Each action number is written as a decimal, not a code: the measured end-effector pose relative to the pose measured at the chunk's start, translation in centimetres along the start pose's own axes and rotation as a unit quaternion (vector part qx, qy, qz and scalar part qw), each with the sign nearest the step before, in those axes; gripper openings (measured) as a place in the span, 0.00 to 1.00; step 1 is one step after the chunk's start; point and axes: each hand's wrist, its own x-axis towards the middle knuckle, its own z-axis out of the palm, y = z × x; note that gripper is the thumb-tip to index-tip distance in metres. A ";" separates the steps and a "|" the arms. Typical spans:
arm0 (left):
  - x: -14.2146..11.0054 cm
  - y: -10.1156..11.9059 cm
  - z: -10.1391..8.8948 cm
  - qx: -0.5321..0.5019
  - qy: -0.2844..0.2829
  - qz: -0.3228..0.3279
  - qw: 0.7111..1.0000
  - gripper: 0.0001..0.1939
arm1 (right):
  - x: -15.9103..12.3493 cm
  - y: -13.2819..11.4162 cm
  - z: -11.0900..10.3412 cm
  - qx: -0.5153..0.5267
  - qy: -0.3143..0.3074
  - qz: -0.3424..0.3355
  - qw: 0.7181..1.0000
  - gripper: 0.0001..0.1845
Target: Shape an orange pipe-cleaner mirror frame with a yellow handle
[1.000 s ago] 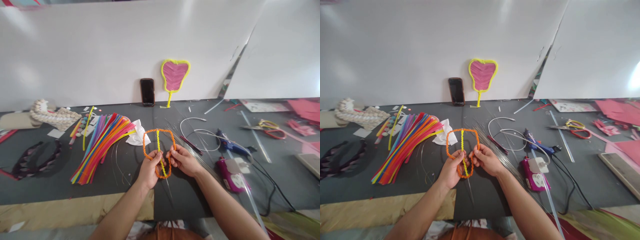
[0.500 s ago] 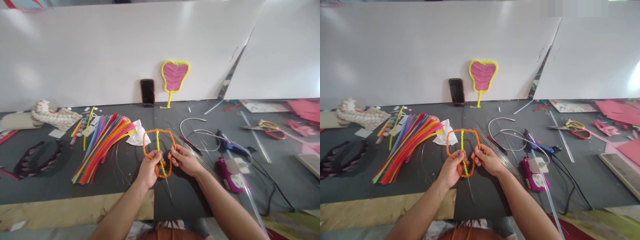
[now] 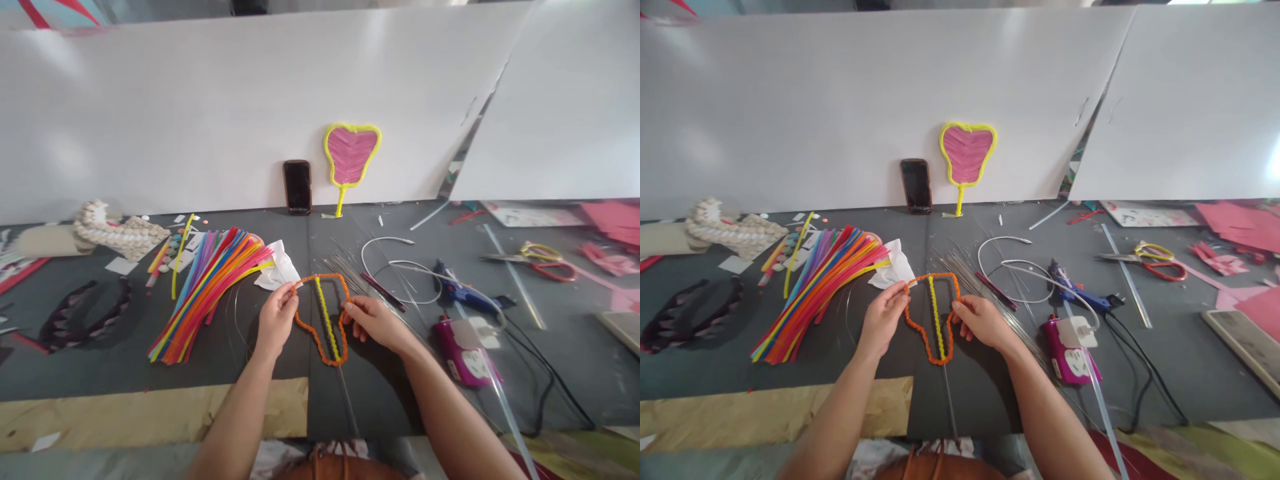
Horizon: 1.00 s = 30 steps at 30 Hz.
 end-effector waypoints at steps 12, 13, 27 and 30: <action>-2.9 2.4 0.7 0.416 -0.134 0.346 0.830 0.16 | -1.5 0.7 -1.4 -0.276 0.154 -0.181 0.931 0.14; -3.3 2.5 0.9 0.431 -0.159 0.350 0.816 0.15 | -2.1 0.7 -1.2 -0.294 0.145 -0.206 0.922 0.14; -3.3 2.3 1.8 0.460 -0.265 0.371 0.762 0.09 | -4.4 1.2 2.2 -0.513 0.093 -0.221 0.824 0.13; -2.2 2.8 2.7 0.467 -0.261 0.374 0.758 0.09 | -4.5 1.3 2.2 -0.488 0.108 -0.213 0.840 0.12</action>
